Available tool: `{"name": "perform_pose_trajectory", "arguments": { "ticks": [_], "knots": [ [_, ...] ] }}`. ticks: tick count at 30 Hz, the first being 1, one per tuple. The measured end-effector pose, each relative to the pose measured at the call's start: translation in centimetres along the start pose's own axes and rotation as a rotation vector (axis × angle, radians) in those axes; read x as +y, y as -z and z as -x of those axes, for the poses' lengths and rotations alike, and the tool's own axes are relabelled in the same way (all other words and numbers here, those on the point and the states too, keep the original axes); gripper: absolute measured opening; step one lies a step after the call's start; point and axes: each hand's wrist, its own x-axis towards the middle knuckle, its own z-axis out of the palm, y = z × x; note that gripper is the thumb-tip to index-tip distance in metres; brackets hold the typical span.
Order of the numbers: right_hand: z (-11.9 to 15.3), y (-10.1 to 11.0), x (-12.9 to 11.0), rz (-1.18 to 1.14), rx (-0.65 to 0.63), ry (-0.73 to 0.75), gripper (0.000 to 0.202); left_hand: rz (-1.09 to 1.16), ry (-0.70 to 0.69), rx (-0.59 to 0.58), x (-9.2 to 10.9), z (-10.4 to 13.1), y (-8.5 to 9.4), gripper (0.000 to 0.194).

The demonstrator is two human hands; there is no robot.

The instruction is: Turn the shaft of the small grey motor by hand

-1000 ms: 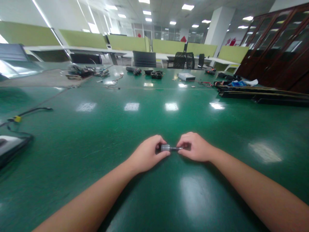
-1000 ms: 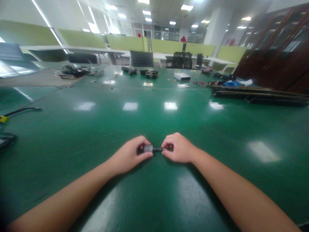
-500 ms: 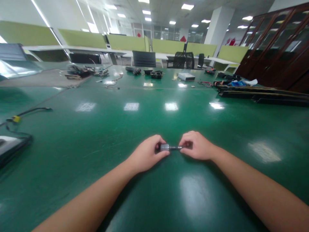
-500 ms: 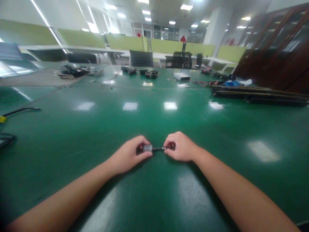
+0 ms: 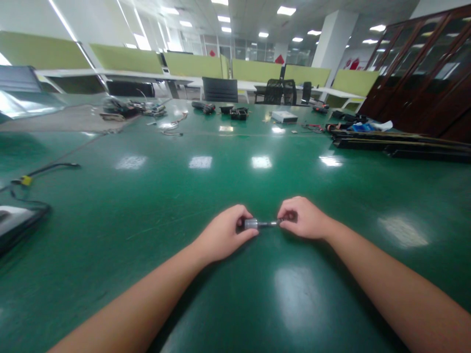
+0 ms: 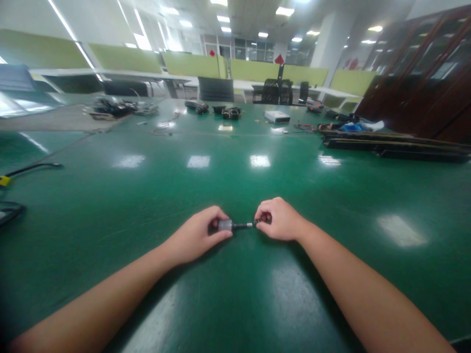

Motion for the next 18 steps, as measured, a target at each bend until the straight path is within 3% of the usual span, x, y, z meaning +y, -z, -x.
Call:
{"name": "perform_pose_trajectory", "arguments": {
  "ticks": [7, 12, 18],
  "knots": [
    [-0.2, -0.6, -0.7, 0.002, 0.0, 0.04, 0.003, -0.006, -0.003, 0.006, 0.0, -0.1, -0.1, 0.021],
    [-0.5, -1.7, -2.0, -0.042, 0.005, 0.088, 0.02, -0.007, -0.042, -0.001, -0.1, -0.2, -0.1, 0.021],
    [-0.7, -2.5, -2.7, -0.267, 0.035, -0.054, 0.023, -0.013, -0.054, -0.009, -0.2, -0.4, -0.1, 0.022]
  ]
}}
